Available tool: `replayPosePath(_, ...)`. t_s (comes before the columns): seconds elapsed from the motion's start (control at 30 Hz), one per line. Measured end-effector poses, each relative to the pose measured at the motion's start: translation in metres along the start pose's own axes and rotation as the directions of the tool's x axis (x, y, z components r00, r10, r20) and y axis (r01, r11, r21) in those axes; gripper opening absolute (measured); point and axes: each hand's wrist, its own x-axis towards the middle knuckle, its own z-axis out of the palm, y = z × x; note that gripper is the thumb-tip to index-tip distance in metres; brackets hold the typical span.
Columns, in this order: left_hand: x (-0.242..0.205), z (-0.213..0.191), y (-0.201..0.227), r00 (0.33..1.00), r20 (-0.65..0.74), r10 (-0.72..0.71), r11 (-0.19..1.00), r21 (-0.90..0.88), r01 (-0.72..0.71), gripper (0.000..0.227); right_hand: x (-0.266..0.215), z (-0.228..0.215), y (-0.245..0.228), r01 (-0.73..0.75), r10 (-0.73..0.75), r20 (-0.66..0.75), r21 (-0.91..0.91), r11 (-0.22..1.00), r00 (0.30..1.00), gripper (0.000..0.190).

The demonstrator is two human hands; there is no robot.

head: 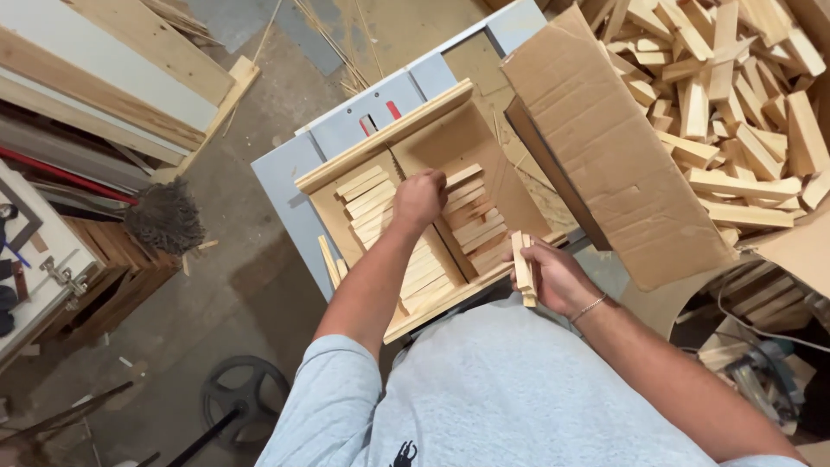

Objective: Organizing small wooden slats into a wooden jig on a table saw

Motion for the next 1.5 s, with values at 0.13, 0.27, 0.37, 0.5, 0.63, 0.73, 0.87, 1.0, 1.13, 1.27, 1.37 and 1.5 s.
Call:
replayPosePath(0.13,-0.007,0.0,-0.005,0.994,0.066,-0.089,0.996,0.02,0.088,0.019,-0.006,-0.001,-0.012,0.062,-0.065,0.076,0.039,0.997,0.995,0.038)
replayPosePath(0.27,-0.043,-0.057,0.027,0.956,0.047,-0.288,0.872,-0.4,0.282,0.019,0.005,-0.003,-0.011,0.143,-0.165,0.147,0.147,0.979,0.975,0.016)
replayPosePath(0.37,-0.081,-0.086,0.074,0.964,0.19,-0.187,0.602,-0.754,0.265,0.023,0.026,-0.019,0.01,0.116,-0.155,0.177,0.215,0.97,0.972,0.011)
replayPosePath(0.5,-0.119,-0.098,0.11,0.957,0.265,0.119,0.183,-0.953,0.242,0.031,0.022,0.006,-0.001,0.068,-0.137,0.292,0.235,0.97,0.947,0.014)
replayPosePath(0.63,-0.121,-0.088,0.113,0.988,0.146,0.059,0.047,-0.989,0.143,0.01,0.004,0.023,-0.02,0.125,-0.189,0.408,0.177,0.976,0.893,0.009)
replayPosePath(0.73,-0.125,-0.091,0.1,0.99,-0.129,0.05,-0.039,-0.991,-0.127,0.011,0.001,0.019,-0.026,0.145,-0.218,0.465,0.187,0.971,0.858,0.018)
replayPosePath(0.87,-0.134,-0.102,0.078,0.95,-0.312,0.003,0.096,-0.946,-0.311,0.019,-0.001,0.011,-0.024,0.221,-0.33,0.521,0.26,0.94,0.787,0.031)
replayPosePath(1.0,-0.141,-0.108,0.067,0.944,-0.33,-0.026,0.203,-0.926,-0.318,0.02,-0.003,0.007,-0.017,0.324,-0.408,0.525,0.248,0.913,0.747,0.04)
replayPosePath(1.13,-0.145,-0.101,0.067,0.958,-0.286,-0.027,0.198,-0.941,-0.275,0.02,0.0,0.015,-0.01,0.466,-0.51,0.441,0.212,0.859,0.738,0.049)
replayPosePath(1.27,-0.151,-0.11,0.078,0.999,-0.053,0.013,0.116,-0.992,-0.054,0.009,0.014,0.009,-0.004,0.527,-0.527,0.262,0.074,0.846,0.809,0.033)
replayPosePath(1.37,-0.162,-0.115,0.092,0.975,0.21,0.072,0.058,-0.977,0.206,0.011,0.02,0.009,-0.002,0.468,-0.485,0.201,0.13,0.874,0.851,0.031)
replayPosePath(1.5,-0.168,-0.101,0.108,0.879,0.443,0.178,-0.091,-0.882,0.463,0.014,-0.004,0.036,-0.015,0.476,-0.471,0.212,0.029,0.879,0.856,0.018)
